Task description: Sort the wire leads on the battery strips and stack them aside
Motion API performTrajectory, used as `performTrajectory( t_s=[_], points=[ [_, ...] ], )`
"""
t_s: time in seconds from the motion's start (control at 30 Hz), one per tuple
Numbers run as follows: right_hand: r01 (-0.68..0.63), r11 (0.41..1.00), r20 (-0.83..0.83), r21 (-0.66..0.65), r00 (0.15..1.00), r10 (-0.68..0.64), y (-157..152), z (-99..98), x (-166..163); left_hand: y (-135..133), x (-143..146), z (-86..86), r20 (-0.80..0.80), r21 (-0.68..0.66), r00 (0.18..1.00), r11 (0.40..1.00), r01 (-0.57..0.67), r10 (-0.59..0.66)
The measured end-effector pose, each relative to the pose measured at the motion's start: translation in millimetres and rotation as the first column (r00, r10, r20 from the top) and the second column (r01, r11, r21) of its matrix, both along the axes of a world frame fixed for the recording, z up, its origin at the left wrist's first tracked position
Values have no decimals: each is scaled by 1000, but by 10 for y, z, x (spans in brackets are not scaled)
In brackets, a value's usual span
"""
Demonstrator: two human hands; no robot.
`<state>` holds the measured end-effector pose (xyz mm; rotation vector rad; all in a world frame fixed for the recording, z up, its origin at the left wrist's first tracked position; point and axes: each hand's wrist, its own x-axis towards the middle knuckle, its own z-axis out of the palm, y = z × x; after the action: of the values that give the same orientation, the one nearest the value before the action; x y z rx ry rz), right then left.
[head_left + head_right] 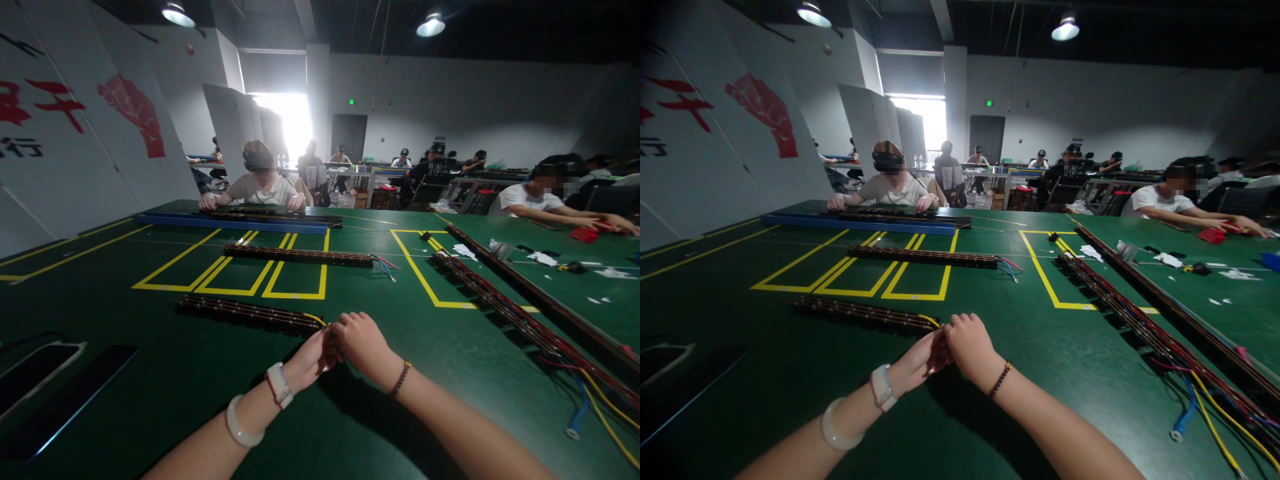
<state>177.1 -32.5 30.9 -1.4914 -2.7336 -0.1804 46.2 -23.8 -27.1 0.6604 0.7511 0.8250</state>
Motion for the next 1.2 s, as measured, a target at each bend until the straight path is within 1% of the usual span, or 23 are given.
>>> performTrajectory(
  t_s=[0.17,0.37,0.5,0.6,0.7,0.8,0.87,0.97,1.1,1.2],
  points=[
    [21,998,11,-62,1000,-21,-24,34,22,11,11,-25,4,-3,1000,1000,24,-24],
    [35,996,8,-88,999,-34,-7,53,53,-6,-1,13,-95,15,994,998,57,-55],
    [38,999,-25,-33,999,-39,54,122,122,-21,-15,28,-114,13,991,997,75,-73],
    [4,999,-27,37,1000,-3,170,102,200,-15,-25,21,-112,1,991,997,76,-76],
    [-51,996,-19,77,998,52,327,-30,293,-14,-34,44,-104,-6,990,995,95,-95],
    [-99,991,-30,93,994,102,461,-231,369,-34,-36,98,-82,-21,993,996,84,-86],
    [-128,987,-45,100,990,133,515,-365,399,-55,-34,135,-76,-26,995,997,69,-71],
    [-163,979,-81,123,981,174,551,-523,421,-72,-34,176,-110,-17,993,999,49,-51],
    [-168,972,-176,164,965,197,564,-645,441,-31,-58,209,-148,8,987,998,61,-59],
    [-142,972,-273,189,943,191,571,-693,453,30,-105,226,-224,39,973,997,73,-63]
  ],
)
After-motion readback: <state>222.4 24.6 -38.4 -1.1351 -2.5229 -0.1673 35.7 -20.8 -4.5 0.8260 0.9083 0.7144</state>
